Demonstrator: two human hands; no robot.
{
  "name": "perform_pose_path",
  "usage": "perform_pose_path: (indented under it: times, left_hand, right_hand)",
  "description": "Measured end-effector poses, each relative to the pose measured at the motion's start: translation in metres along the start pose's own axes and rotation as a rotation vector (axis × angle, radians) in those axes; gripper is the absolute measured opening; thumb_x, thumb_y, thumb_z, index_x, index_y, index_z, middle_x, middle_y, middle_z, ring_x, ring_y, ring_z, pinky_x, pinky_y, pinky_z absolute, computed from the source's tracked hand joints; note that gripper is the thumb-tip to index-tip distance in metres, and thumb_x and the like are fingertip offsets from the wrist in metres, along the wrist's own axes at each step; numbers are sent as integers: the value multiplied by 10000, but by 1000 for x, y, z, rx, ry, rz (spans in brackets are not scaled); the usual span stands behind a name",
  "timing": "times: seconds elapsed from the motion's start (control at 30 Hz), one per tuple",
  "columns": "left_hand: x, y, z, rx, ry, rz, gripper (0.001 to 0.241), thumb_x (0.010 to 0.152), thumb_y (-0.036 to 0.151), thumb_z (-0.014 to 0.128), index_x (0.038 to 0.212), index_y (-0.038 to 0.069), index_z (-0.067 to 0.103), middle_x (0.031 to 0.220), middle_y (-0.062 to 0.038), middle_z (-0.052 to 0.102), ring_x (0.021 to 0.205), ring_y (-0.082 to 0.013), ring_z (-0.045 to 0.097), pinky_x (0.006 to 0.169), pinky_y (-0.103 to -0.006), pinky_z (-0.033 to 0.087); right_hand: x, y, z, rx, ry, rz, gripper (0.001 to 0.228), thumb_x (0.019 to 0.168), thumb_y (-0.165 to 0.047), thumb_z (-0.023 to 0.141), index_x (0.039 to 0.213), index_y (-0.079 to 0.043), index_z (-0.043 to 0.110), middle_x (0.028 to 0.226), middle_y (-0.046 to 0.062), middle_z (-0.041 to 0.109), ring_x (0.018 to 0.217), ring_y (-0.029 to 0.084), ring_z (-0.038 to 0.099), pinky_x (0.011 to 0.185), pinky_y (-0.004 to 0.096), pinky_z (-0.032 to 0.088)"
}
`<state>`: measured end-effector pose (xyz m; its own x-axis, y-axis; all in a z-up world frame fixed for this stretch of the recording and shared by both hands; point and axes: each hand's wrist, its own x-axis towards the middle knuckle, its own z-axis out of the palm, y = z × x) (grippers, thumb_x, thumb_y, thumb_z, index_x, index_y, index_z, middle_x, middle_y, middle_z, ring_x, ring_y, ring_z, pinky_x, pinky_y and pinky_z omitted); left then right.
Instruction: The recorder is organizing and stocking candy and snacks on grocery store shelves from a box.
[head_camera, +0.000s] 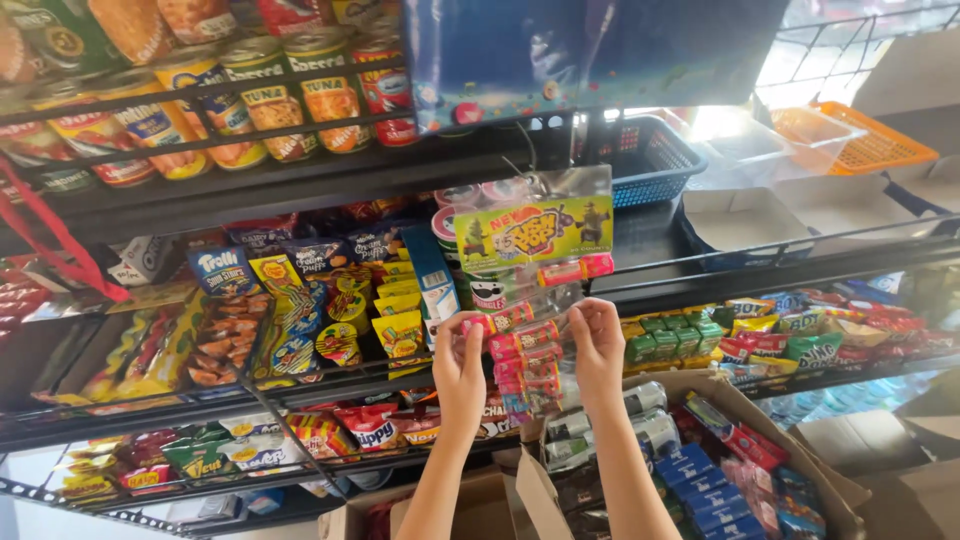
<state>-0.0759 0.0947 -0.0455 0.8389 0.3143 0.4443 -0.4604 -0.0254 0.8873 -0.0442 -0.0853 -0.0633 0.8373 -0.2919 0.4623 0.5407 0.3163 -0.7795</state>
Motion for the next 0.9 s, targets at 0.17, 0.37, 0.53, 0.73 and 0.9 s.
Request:
perform_pose_path:
  times: [0.17, 0.37, 0.53, 0.73, 0.9]
  left_hand:
    - [17, -8, -21, -87, -18, 18, 209, 1039, 198, 622, 1179, 43, 639, 943, -26, 678, 814, -77, 605, 728, -227, 481]
    - [57, -7, -68, -305, 50, 48, 228, 1048, 201, 569, 1183, 17, 580, 1087, -60, 667, 952, -125, 690, 875, -279, 576]
    - [74, -4, -56, -277, -137, 9, 254, 1062, 217, 598, 1202, 6, 599, 1063, -94, 696, 930, -136, 682, 868, -290, 570]
    - [83, -31, -34, -517, -227, -181, 282, 1045, 251, 602, 1206, 20, 592, 1062, -43, 641, 892, -136, 670, 858, -298, 568]
    - [89, -46, -23, -540, -198, -203, 273, 1029, 248, 613, 1186, 25, 600, 1045, -43, 632, 857, -136, 661, 822, -306, 579]
  right_hand:
    - [2, 17, 15, -75, 77, -32, 101, 1049, -64, 611, 1140, -52, 570, 958, -26, 609, 880, 39, 545, 787, 199, 442]
    - [-5, 28, 24, -89, 203, -66, 93, 1064, -70, 590, 1153, -75, 560, 962, -41, 592, 874, 29, 522, 775, 195, 422]
    - [-12, 27, 36, -165, 294, -107, 84, 1067, -77, 577, 1150, -76, 564, 979, -35, 610, 901, 32, 540, 809, 203, 435]
    - [-12, 28, 40, -164, 281, -113, 83, 1070, -67, 596, 1147, -62, 565, 994, -22, 594, 952, 48, 538, 856, 205, 421]
    - [-9, 28, 29, -179, 306, -99, 99, 1049, -70, 606, 1142, -74, 573, 987, -33, 598, 914, 38, 535, 822, 196, 420]
